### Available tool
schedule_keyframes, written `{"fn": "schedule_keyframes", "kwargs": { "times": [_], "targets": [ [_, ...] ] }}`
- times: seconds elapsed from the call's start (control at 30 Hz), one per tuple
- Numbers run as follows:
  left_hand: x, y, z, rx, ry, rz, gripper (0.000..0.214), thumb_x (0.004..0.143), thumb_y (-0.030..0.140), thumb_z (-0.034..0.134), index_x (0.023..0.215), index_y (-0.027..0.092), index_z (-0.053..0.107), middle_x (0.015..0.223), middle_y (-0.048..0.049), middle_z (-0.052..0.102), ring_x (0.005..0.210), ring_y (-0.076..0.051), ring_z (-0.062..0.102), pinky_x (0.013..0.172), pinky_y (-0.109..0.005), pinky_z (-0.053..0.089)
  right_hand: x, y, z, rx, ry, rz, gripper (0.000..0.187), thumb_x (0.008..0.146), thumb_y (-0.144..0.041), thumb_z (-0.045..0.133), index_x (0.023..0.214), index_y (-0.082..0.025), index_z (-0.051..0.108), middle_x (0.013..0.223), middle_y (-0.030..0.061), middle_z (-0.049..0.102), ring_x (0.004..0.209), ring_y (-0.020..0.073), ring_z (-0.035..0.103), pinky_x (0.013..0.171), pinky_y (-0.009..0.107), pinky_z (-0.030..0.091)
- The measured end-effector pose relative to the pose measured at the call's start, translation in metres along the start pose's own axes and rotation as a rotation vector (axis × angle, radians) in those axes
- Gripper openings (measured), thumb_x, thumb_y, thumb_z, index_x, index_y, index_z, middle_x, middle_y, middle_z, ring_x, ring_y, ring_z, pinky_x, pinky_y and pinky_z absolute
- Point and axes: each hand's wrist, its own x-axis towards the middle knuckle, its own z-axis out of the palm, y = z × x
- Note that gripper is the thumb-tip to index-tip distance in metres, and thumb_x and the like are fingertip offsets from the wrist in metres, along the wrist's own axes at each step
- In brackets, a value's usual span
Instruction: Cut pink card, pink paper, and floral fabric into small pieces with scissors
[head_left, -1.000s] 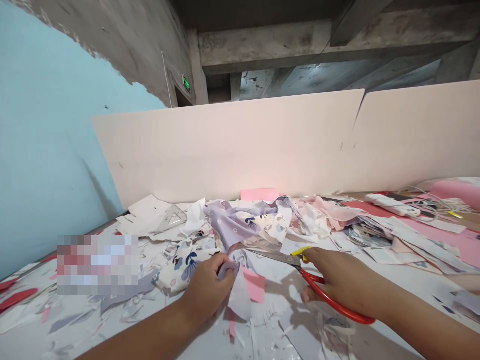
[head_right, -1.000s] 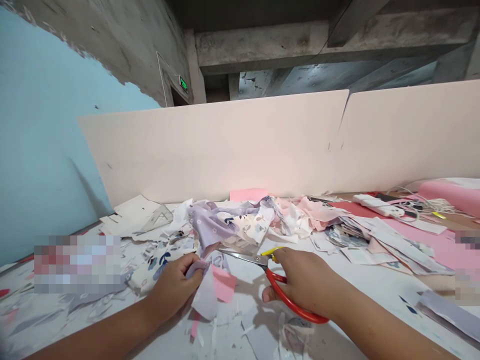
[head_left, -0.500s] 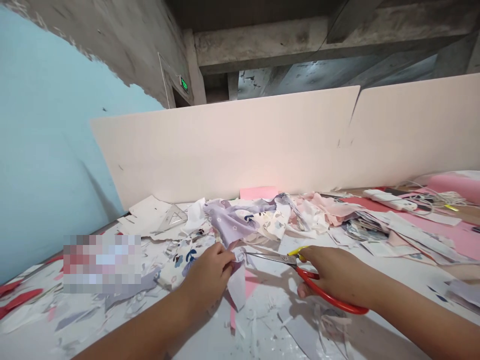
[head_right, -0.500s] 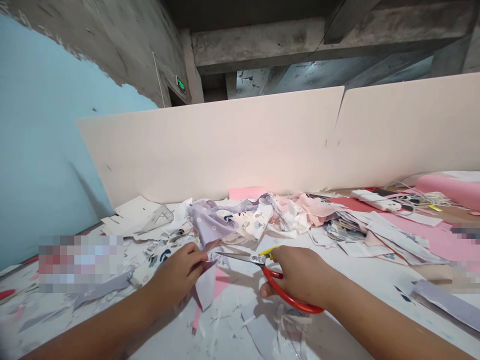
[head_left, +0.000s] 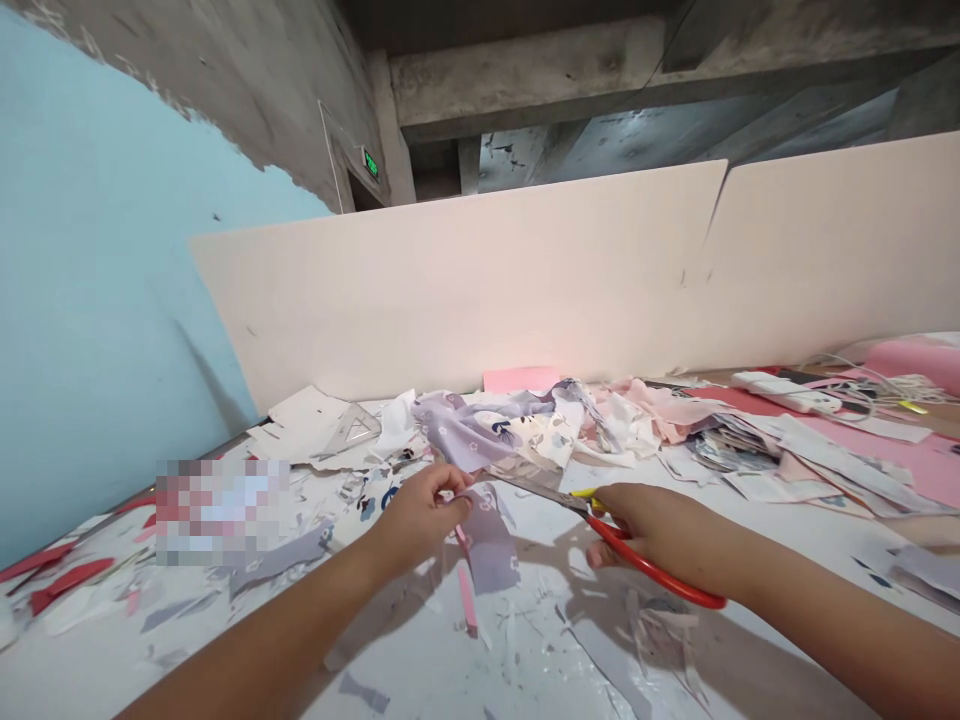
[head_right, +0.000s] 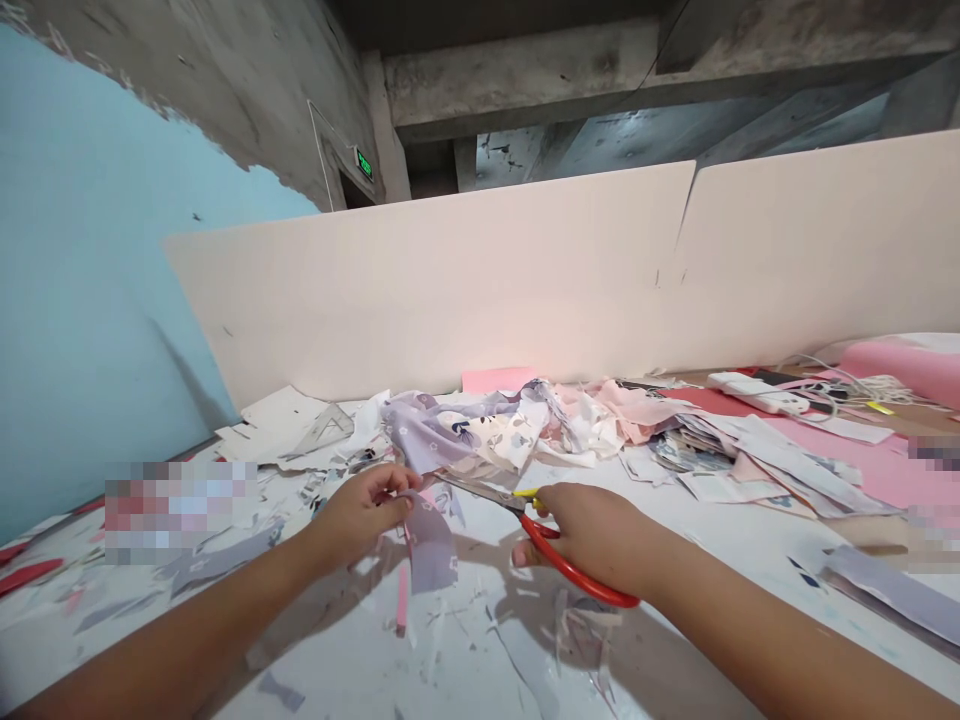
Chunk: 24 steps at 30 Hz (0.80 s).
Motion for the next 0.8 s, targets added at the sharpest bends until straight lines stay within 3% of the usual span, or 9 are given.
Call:
{"fn": "schedule_keyframes", "kwargs": {
  "times": [0.13,0.27,0.43,0.67,0.8],
  "targets": [
    [0.001,0.012,0.001,-0.383,-0.129,-0.13,0.019,0.069,0.033,0.054,0.067,0.018,0.043,0.064,0.0012,0.05,0.058,-0.012,0.05,0.055,-0.025,0.042,-0.001,-0.006,0.006,0.193,-0.019,-0.1,0.039,0.073,-0.058,0.042,0.075,-0.019,0.049,0.071,0.0013,0.053,0.061,0.0143,0.047,0.052,0.024,0.034],
    [0.002,0.028,0.003,-0.346,0.031,-0.075,0.023,0.07,0.037,0.054,0.067,0.018,0.042,0.05,0.0063,0.041,0.043,-0.006,0.039,0.042,-0.018,0.034,-0.006,-0.018,0.012,0.358,-0.012,-0.199,0.048,0.078,-0.061,0.031,0.088,-0.018,0.05,0.08,0.0036,0.053,0.068,0.0148,0.047,0.056,0.024,0.035],
    [0.007,0.043,-0.002,-0.168,0.223,0.061,0.02,0.073,0.038,0.051,0.072,0.019,0.045,0.049,0.0075,0.04,0.041,-0.005,0.04,0.038,-0.015,0.033,-0.009,-0.028,0.018,0.386,-0.042,-0.203,0.06,0.074,-0.068,0.021,0.083,-0.016,0.05,0.074,0.0032,0.049,0.062,0.0131,0.042,0.055,0.026,0.034],
    [0.015,0.052,-0.004,-0.409,0.262,0.11,0.02,0.071,0.035,0.056,0.072,0.019,0.044,0.054,0.0072,0.047,0.039,-0.004,0.039,0.036,-0.013,0.031,-0.003,-0.021,0.027,0.418,0.056,-0.193,0.058,0.075,-0.066,0.027,0.091,-0.016,0.053,0.072,0.0033,0.05,0.061,0.0137,0.044,0.055,0.026,0.036],
    [0.016,0.052,-0.003,-0.645,0.233,0.077,0.022,0.068,0.033,0.06,0.072,0.019,0.044,0.052,0.0074,0.045,0.039,-0.004,0.038,0.036,-0.013,0.029,-0.003,-0.022,0.027,0.39,0.031,-0.234,0.065,0.075,-0.068,0.018,0.09,-0.015,0.051,0.066,0.0017,0.046,0.055,0.0119,0.039,0.051,0.025,0.034]
  ]
}}
